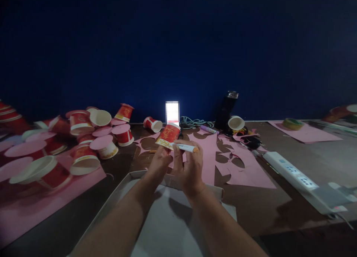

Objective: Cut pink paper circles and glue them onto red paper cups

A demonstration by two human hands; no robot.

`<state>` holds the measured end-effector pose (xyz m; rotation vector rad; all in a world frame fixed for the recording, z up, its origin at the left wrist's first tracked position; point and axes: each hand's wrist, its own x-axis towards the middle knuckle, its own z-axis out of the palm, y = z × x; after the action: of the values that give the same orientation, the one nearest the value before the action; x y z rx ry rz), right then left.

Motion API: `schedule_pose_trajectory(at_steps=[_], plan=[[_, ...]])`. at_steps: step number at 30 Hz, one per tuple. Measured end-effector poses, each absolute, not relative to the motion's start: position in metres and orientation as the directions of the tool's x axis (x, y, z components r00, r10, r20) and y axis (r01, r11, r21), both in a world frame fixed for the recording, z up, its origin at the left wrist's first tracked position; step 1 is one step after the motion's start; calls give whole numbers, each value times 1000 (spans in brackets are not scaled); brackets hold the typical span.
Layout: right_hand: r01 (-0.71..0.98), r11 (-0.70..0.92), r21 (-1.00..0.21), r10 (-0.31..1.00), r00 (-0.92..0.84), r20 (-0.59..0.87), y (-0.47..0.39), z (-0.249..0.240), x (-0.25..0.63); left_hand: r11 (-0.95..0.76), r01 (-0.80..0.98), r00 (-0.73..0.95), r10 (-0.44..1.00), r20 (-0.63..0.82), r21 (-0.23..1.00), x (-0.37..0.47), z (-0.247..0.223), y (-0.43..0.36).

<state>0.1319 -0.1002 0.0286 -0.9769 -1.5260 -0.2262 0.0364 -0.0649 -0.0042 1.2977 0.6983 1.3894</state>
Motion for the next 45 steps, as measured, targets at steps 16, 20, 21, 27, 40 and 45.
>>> schedule_pose_trajectory(at_steps=[16,20,21,27,40,45], plan=[[694,596,-404,496,78,865,-97,22,131,-71,-727,174,943,284,683,38,9,-68],[718,567,-404,488,102,867,-96,22,131,-68,-739,154,952,266,671,37,8,-67],[722,564,-401,484,104,869,-96,22,131,-71,-736,147,954,261,673,37,8,-67],[708,583,-399,497,79,864,-96,20,130,-58,-756,152,954,260,653,37,10,-67],[412,681,-605,546,264,795,-82,12,133,-11,-833,3,1000,25,554,14,-5,-44],[388,655,-648,636,181,750,-70,-5,132,-129,-824,-212,973,-88,551,-9,2,-30]])
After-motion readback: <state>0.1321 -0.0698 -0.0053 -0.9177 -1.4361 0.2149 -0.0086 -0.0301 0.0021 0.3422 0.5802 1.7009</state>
